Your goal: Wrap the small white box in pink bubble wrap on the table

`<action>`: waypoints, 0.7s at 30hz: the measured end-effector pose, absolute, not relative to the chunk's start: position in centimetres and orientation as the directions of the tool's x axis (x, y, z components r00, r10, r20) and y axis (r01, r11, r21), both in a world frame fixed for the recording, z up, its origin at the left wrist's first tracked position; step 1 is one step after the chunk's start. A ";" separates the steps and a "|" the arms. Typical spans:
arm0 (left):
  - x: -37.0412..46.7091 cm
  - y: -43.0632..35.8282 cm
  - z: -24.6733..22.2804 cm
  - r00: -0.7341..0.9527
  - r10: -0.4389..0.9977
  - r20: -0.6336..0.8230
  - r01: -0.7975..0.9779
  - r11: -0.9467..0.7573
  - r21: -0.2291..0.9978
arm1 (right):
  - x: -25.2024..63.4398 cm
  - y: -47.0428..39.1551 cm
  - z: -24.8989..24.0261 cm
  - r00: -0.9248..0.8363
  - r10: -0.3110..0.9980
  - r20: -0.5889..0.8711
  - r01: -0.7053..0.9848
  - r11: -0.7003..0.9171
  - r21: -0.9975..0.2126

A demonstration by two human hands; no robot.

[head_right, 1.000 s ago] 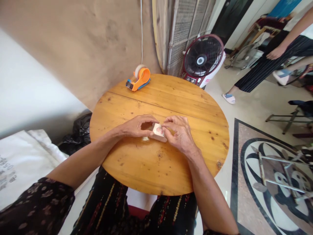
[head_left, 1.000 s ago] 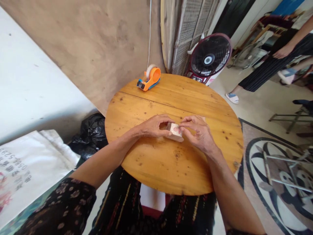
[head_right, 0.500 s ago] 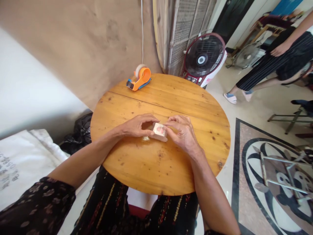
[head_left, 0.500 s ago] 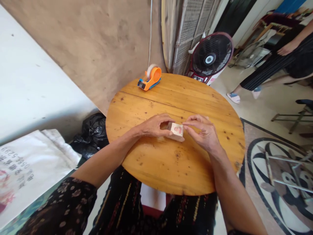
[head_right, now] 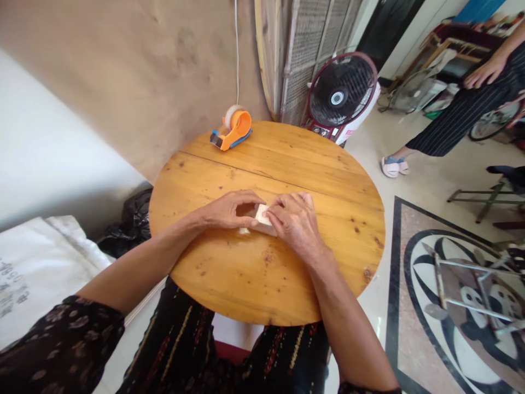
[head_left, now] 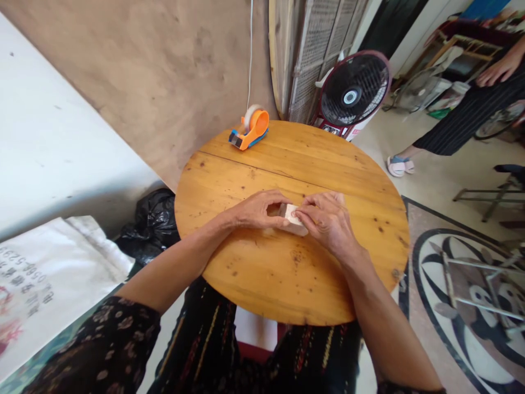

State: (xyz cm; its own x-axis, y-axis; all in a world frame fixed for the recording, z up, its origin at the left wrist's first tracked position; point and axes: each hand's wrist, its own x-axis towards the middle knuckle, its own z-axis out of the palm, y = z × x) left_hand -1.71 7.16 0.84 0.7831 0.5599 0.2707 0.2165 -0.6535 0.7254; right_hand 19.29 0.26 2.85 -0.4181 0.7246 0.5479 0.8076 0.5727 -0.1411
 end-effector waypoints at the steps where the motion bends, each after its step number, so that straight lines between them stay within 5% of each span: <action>1: -1.7 7.2 0.8 0.781 0.563 0.272 0.214 -0.649 0.730 | 19.2 0.3 2.8 -0.416 0.723 0.551 0.810 0.571 -0.137; 14: -1.5 6.8 0.9 0.758 0.622 0.193 0.347 -0.637 0.688 | 19.8 1.4 2.1 -0.260 0.807 0.530 0.762 0.509 -0.400; 21: -1.3 6.5 0.3 0.757 0.599 0.260 0.227 -0.615 0.755 | 19.7 1.4 2.7 -0.185 0.817 0.545 0.716 0.493 -0.495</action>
State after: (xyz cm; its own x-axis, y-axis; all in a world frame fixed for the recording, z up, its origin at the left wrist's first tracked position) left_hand -1.29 6.54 0.27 0.7572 0.5993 0.2599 0.2271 -0.6146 0.7555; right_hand 19.67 1.40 2.74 -0.1854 0.8174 0.5454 0.7156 0.4927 -0.4951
